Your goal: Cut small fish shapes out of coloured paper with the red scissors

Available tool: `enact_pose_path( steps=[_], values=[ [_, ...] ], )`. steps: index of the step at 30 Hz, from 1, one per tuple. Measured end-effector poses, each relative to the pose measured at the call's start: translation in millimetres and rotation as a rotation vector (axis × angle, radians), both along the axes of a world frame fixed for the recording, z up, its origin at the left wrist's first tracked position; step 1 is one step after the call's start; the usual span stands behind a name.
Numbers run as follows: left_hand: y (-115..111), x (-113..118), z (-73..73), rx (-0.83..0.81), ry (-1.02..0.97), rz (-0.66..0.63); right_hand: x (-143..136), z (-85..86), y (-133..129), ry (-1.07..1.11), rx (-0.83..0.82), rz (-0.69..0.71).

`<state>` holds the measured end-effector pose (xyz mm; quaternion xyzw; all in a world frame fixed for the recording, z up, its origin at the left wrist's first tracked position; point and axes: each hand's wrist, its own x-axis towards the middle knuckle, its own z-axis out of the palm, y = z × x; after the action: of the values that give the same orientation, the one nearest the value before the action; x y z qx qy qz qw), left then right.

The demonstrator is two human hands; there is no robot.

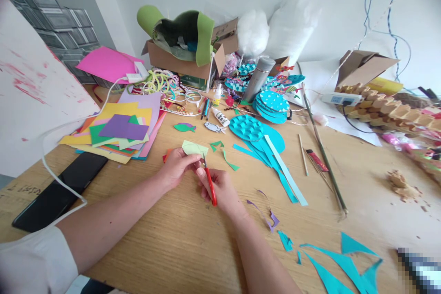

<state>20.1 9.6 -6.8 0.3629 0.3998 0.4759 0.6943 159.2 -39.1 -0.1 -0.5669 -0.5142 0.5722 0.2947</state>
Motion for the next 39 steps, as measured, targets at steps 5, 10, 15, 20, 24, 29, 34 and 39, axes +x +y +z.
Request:
enact_pose_path(
  steps=[5, 10, 15, 20, 24, 29, 34, 39],
  values=[
    [0.1, 0.1, 0.0, -0.010, -0.010, -0.002, -0.2, -0.6, 0.2, 0.003, 0.001, 0.001],
    [-0.4, 0.2, -1.4, -0.006, -0.009, -0.025, 0.1, -1.6, 1.0, 0.008, 0.002, -0.004],
    [-0.4, 0.0, -1.8, -0.006, -0.001, -0.030, 0.4, -1.2, 0.5, -0.004, 0.003, 0.007],
    [-1.0, 0.1, 0.3, -0.006, 0.008, -0.040, 0.7, -1.4, -0.2, 0.011, 0.015, 0.024],
    [-1.4, 0.5, -0.1, 0.011, 0.006, -0.042, 1.3, -1.9, 0.1, 0.021, 0.017, 0.025],
    [-1.1, 0.4, -0.9, 0.014, 0.010, -0.049, 1.7, -2.6, 0.0, 0.022, 0.010, 0.025],
    [-0.8, 0.4, -1.0, 0.014, 0.011, -0.048, 1.0, -2.1, -0.8, 0.015, 0.020, 0.027],
    [-0.5, 0.0, -2.1, 0.013, 0.011, -0.055, 0.7, -1.1, -0.2, 0.003, 0.016, 0.023]
  ],
)
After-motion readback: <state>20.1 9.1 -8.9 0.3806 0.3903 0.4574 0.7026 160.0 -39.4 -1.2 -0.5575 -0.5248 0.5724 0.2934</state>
